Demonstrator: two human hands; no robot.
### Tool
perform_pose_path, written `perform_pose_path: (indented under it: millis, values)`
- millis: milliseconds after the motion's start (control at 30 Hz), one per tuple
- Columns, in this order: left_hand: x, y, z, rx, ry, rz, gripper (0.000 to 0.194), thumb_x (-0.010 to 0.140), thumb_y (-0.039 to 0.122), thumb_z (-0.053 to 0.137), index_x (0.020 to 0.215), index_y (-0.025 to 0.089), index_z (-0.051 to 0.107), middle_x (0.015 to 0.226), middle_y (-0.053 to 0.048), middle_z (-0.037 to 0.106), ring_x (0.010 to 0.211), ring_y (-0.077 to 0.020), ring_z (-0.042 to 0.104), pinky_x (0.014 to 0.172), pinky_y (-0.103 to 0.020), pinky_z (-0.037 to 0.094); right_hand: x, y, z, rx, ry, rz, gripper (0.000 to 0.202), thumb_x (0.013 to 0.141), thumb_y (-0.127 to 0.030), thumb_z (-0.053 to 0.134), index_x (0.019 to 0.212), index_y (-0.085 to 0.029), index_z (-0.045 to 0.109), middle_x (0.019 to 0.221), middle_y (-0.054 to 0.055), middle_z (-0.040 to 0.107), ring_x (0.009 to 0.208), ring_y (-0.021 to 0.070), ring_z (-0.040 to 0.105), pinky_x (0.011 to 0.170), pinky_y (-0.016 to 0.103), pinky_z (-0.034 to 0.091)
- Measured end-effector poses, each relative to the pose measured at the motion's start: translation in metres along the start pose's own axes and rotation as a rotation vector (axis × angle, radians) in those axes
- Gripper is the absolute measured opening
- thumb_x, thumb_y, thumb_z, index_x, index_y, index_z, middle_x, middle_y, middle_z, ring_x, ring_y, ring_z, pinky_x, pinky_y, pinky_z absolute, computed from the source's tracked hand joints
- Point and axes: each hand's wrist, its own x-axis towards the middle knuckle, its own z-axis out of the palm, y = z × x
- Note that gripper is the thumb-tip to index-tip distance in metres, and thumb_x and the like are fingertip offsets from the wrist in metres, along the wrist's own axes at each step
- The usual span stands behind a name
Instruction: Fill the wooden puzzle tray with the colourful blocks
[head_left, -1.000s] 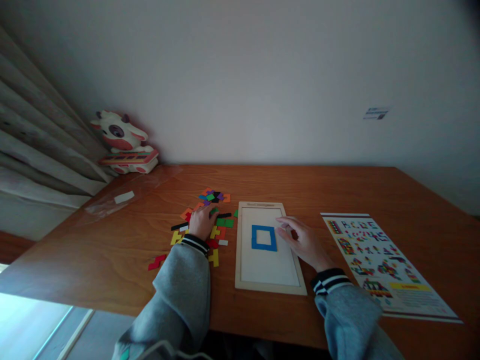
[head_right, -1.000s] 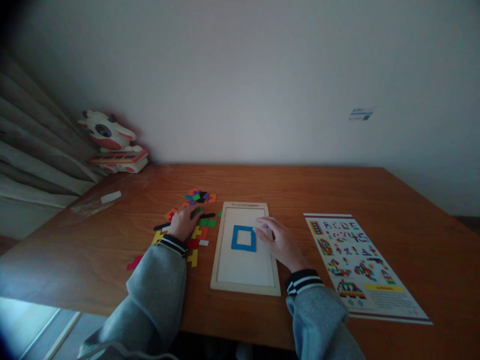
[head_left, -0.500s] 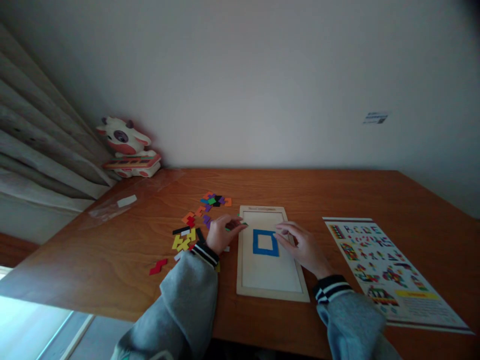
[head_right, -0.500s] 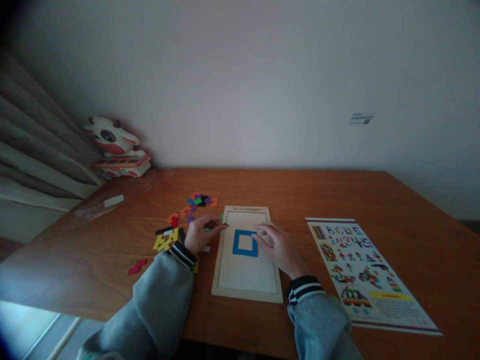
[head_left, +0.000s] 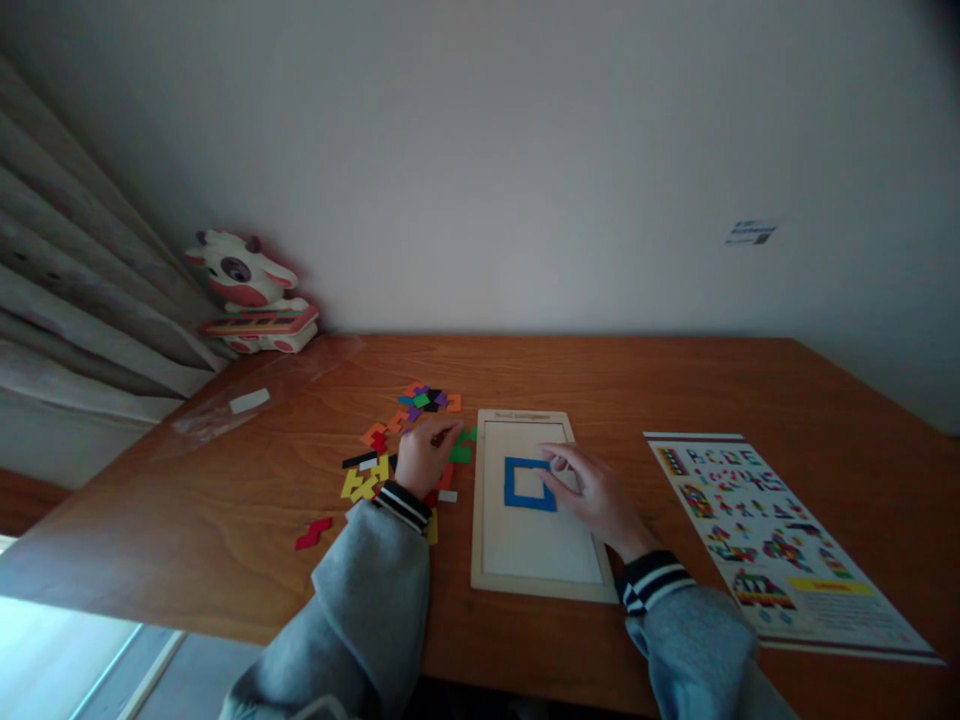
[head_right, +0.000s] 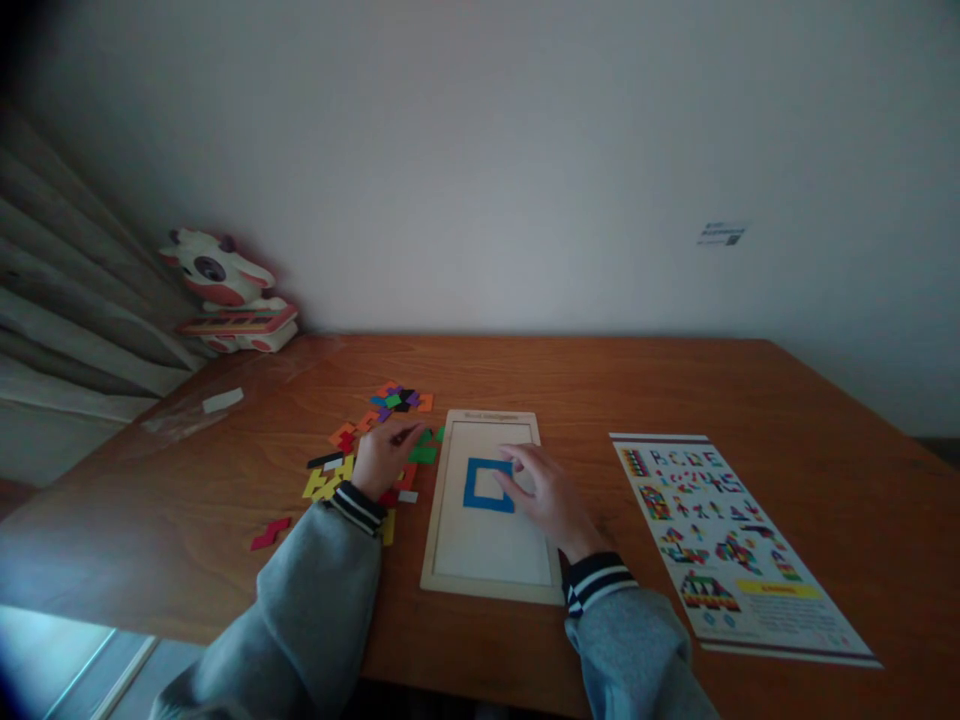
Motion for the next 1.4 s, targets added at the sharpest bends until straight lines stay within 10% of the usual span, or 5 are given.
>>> perform_pose_path:
  millis: [200,467,867,1133,1400]
  values:
    - [0.011,-0.026,-0.012,0.082,0.030,-0.094,0.015,0.087,0.032,0.068,0.089,0.020,0.077,0.083,-0.006,0.075,0.074,-0.0203,0.070,0.070,-0.029,0.056,0.000,0.002,0.001,-0.009,0.021,-0.021,0.025,0.094,-0.033,0.058,0.118,-0.025,0.061,0.105,0.007,0.068,0.085,0.0191,0.064,0.083,0.037,0.056]
    - [-0.009,0.022,0.022,-0.514,-0.316,-0.035,0.034,0.087,0.045,0.068,0.100,0.015,0.076,0.091,-0.008,0.078,0.079,-0.0192,0.073,0.072,-0.027,0.060,0.000,-0.004,0.002,0.016,-0.026,-0.119,0.038,0.086,-0.036,0.072,0.121,-0.026,0.063,0.111,0.007,0.069,0.093,0.0208,0.067,0.085,0.037,0.058]
    - [-0.023,0.040,0.040,-0.603,-0.490,-0.002,0.035,0.086,0.044,0.070,0.106,0.016,0.076,0.095,-0.007,0.078,0.081,-0.0199,0.073,0.075,-0.029,0.060,0.002,-0.008,0.006,0.045,-0.045,-0.073,0.034,0.087,-0.037,0.071,0.117,-0.025,0.066,0.101,0.007,0.070,0.090,0.0218,0.068,0.085,0.038,0.057]
    - [-0.017,0.039,0.033,-0.344,-0.249,0.150,0.024,0.094,0.035,0.061,0.099,0.016,0.076,0.095,-0.008,0.076,0.086,-0.0186,0.070,0.076,-0.027,0.056,0.001,0.000,0.008,-0.030,-0.069,0.047,0.027,0.083,-0.042,0.074,0.102,-0.024,0.069,0.102,0.007,0.064,0.099,0.0248,0.063,0.090,0.042,0.053]
    - [-0.018,0.033,0.035,-0.270,-0.297,0.244,0.018,0.092,0.027,0.063,0.102,0.016,0.074,0.096,-0.008,0.073,0.081,-0.0160,0.067,0.074,-0.025,0.054,0.000,0.009,0.013,-0.064,-0.064,0.093,0.028,0.082,-0.045,0.074,0.101,-0.024,0.071,0.102,0.007,0.063,0.099,0.0255,0.062,0.089,0.043,0.053]
